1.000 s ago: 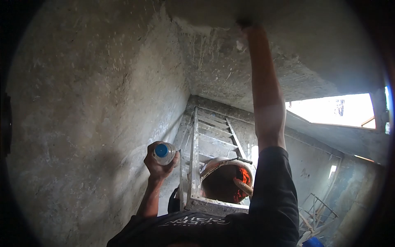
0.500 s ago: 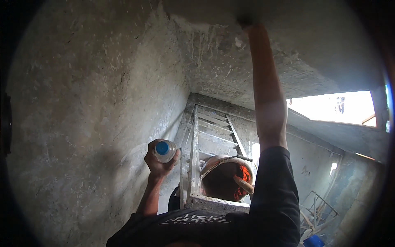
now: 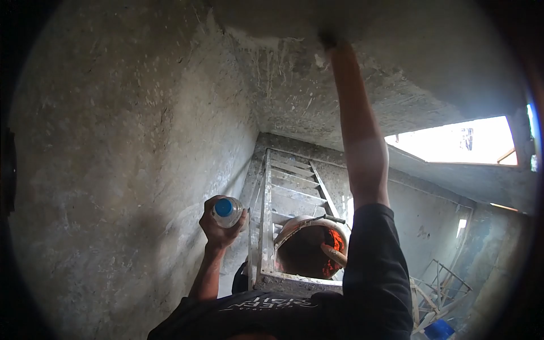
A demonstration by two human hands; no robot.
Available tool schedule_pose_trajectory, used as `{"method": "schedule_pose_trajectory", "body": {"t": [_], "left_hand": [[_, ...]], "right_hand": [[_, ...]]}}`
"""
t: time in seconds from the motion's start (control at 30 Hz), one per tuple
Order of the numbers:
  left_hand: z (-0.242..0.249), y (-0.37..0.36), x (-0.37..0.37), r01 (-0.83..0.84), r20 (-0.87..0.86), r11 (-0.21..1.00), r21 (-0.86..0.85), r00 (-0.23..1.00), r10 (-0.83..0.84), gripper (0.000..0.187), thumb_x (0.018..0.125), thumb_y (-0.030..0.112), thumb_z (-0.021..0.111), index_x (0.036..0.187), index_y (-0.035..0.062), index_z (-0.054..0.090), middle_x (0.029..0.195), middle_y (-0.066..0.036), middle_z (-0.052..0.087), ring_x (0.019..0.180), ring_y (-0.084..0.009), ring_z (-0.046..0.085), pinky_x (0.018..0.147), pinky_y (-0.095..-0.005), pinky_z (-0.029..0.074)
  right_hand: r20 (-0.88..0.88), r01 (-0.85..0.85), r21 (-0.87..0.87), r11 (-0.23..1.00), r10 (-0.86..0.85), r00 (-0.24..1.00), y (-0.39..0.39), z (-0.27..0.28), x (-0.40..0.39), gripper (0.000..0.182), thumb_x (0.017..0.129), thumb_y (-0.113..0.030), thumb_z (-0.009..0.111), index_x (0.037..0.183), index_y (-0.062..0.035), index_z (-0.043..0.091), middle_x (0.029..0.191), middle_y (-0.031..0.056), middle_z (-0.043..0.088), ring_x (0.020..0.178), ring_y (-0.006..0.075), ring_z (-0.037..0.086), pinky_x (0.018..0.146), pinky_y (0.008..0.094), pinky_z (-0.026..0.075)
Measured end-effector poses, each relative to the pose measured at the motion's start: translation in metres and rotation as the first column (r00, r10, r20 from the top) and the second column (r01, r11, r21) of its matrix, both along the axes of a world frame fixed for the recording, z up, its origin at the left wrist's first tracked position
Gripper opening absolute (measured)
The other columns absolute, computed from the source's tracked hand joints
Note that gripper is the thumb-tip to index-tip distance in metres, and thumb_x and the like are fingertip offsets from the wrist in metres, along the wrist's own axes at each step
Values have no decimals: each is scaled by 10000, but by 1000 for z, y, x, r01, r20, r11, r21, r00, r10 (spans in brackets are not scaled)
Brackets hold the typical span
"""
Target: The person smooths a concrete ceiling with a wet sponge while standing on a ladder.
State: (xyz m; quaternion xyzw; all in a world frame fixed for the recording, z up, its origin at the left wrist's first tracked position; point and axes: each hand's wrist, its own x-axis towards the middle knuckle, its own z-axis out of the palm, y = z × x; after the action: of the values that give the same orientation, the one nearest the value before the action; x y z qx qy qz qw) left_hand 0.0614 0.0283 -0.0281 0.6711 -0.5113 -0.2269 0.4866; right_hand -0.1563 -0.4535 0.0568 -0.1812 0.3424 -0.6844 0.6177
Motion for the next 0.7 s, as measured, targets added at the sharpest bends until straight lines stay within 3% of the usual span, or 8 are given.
{"method": "schedule_pose_trajectory", "body": {"t": [0.23,0.33,0.5,0.7], "left_hand": [[-2,6,2,-74,2,997,12,997,74,570,625,227,876,1052,31,555,876,-100,667,772,-189,681,713,-303,555],[-6,9,2,-86,12,995,50,996,85,571,621,231,878,1048,30,557,878,-99,668,767,-186,679,714,-302,554],[-2,4,2,-67,30,997,31,997,66,563,623,231,875,1042,32,557,872,-98,666,764,-190,679,712,-301,554],[3,5,0,-52,10,999,-16,999,52,549,627,216,871,1037,36,554,875,-98,662,761,-195,678,709,-302,553]], "right_hand": [[-18,-31,44,999,32,999,25,-24,4,369,952,39,279,1286,142,397,1330,285,446,1270,371,425,1104,470,365],[-47,37,175,984,-29,998,36,-40,0,353,955,31,299,1267,159,404,1345,289,428,1276,365,420,1116,459,349],[-354,-116,-51,992,90,931,0,-32,-12,388,957,-41,367,1315,105,399,1392,217,412,1297,298,394,1126,393,318],[-702,-361,-180,915,137,699,-23,-44,-25,449,961,-127,448,1374,40,392,1448,131,393,1323,218,363,1138,314,281]]}}
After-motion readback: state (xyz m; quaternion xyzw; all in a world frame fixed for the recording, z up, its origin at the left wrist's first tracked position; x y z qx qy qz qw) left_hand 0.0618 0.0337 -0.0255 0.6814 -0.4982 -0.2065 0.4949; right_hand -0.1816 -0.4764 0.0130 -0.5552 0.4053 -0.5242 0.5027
